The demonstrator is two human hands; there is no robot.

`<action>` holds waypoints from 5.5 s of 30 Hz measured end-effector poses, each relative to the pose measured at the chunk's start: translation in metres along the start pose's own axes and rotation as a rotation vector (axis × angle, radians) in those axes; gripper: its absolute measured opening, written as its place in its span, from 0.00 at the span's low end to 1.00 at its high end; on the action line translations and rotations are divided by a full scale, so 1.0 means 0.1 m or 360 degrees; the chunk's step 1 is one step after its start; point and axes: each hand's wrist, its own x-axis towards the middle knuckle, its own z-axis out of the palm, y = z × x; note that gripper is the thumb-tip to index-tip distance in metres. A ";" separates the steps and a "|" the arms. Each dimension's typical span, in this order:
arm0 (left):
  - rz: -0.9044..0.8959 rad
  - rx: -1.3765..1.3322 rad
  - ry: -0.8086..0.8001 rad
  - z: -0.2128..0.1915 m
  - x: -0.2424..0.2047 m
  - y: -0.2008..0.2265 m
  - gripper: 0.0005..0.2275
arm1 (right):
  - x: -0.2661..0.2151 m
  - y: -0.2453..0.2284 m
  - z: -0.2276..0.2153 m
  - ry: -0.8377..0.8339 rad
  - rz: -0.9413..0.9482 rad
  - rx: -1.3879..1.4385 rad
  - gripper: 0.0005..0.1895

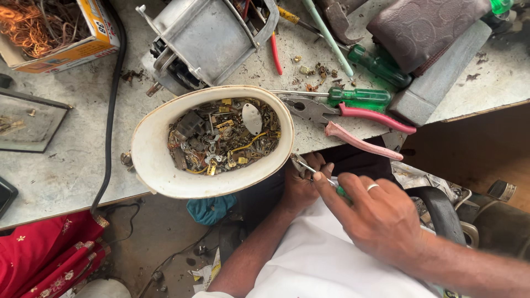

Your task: The person uses pliers and a screwdriver to disassemble small metal lock components over a white bowl. They pick up pieces from the bowl, use the pliers to pull apart parts, and occasionally use the screwdriver to pry or adjust components. The disassembled pieces are placed back into the bowl or on the table.

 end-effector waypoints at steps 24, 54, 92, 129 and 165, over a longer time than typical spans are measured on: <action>-0.1124 -0.1069 -0.0212 -0.01 -0.13 0.87 0.18 | 0.08 0.36 -0.54 -0.0100 0.0313 0.0365 0.14; -0.1076 -0.0734 -0.0189 -0.03 -0.09 0.89 0.18 | 0.03 0.44 -0.21 0.0377 0.0439 0.0316 0.11; -0.0954 -0.0379 -0.0603 -0.19 -0.02 0.89 0.15 | 0.35 0.51 0.11 0.0544 -0.0036 0.0611 0.17; -0.0771 -0.0044 -0.0523 -0.13 0.11 1.42 0.11 | 0.73 0.60 0.04 0.0742 0.0485 0.0158 0.05; -0.0665 0.0237 -0.0274 -0.44 0.12 1.06 0.10 | 1.10 0.27 -0.49 0.0452 0.0023 0.0531 0.10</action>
